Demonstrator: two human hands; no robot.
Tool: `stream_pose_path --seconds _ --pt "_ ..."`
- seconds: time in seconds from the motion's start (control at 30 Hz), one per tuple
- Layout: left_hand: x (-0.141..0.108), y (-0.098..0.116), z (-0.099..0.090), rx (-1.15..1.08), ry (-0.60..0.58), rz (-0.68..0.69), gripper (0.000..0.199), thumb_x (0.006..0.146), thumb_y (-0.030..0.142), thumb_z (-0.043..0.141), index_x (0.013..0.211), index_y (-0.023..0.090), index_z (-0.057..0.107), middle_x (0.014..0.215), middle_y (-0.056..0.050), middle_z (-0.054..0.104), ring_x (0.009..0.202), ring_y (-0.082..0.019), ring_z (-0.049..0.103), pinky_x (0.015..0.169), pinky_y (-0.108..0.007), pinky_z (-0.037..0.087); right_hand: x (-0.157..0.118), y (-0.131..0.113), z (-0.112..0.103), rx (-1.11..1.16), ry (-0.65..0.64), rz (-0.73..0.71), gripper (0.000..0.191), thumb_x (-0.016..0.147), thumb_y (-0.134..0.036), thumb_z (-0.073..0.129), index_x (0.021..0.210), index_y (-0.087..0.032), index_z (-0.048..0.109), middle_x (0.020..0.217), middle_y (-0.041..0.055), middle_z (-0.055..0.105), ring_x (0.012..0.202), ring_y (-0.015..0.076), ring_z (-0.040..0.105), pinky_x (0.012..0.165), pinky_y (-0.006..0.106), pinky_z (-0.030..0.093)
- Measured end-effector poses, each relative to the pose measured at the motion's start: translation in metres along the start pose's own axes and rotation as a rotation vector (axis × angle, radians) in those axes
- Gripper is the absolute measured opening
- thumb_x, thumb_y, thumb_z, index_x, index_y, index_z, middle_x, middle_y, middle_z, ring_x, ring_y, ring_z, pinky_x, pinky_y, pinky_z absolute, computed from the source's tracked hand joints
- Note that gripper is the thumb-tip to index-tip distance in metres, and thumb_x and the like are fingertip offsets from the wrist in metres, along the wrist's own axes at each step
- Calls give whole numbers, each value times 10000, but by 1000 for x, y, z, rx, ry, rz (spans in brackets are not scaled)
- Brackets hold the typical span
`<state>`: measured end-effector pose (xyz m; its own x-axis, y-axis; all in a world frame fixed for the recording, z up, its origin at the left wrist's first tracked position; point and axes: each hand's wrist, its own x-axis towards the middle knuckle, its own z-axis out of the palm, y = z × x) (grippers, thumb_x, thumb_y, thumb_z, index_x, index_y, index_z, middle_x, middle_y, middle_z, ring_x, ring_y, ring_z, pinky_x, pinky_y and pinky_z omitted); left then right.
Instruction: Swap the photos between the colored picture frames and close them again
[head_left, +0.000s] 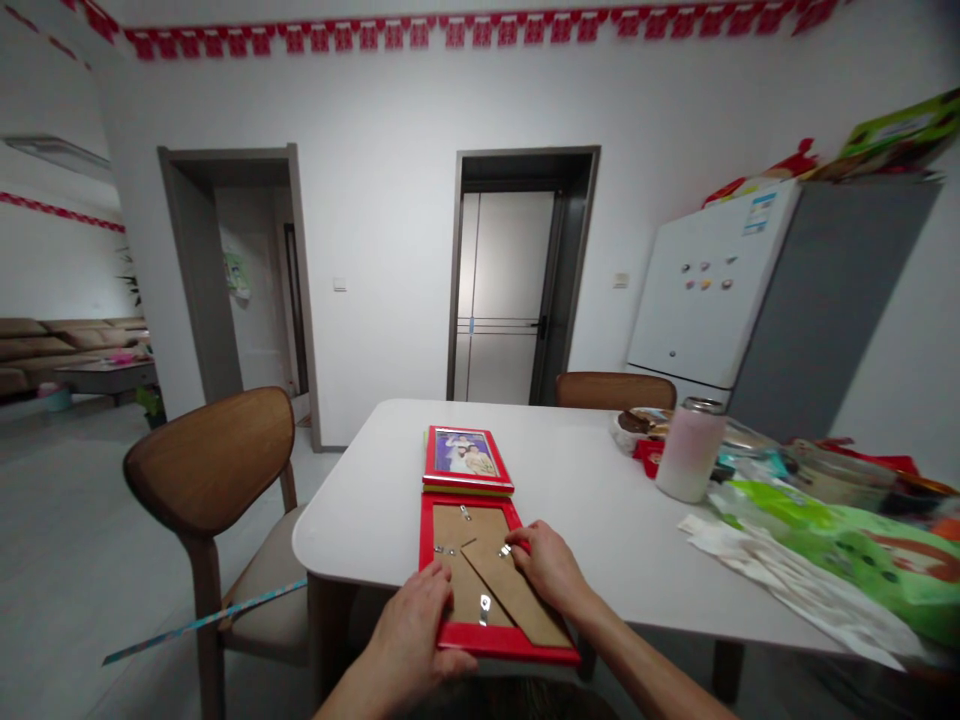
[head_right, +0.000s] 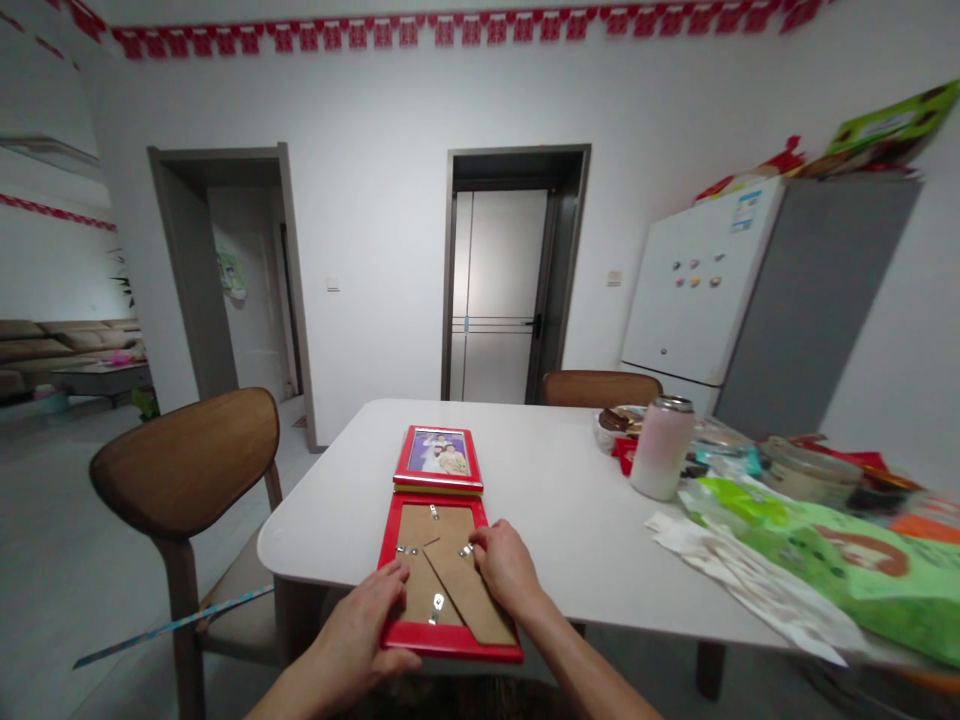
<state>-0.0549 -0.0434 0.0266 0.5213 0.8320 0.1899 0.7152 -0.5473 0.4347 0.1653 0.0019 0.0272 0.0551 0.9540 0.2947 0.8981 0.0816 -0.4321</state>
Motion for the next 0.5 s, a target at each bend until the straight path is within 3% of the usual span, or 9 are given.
stream_pose_path --seconds 0.13,0.3,0.5 --pt "-1 1 -2 -10 1 -9 744 534 357 692 1176 104 414 1265 -143 392 1176 -228 331 978 -335 270 -13 -7 -8 89 -34 -128 300 678 -255 488 929 -194 640 1108 92 514 1029 209 450 892 314 317" --pt "1 2 -1 -37 6 -28 735 554 341 668 1197 113 396 1267 -136 390 1181 -227 324 976 -343 267 -32 -27 -15 273 -343 -363 238 632 -171 522 798 -244 677 1099 51 514 1010 180 463 885 299 329" --pt "3 -2 4 -48 19 -41 734 554 342 657 1201 120 390 1277 -139 374 1175 -227 332 969 -346 273 -33 -40 -10 190 -290 -407 167 637 -213 568 740 -272 685 1000 31 564 943 189 474 850 323 327"
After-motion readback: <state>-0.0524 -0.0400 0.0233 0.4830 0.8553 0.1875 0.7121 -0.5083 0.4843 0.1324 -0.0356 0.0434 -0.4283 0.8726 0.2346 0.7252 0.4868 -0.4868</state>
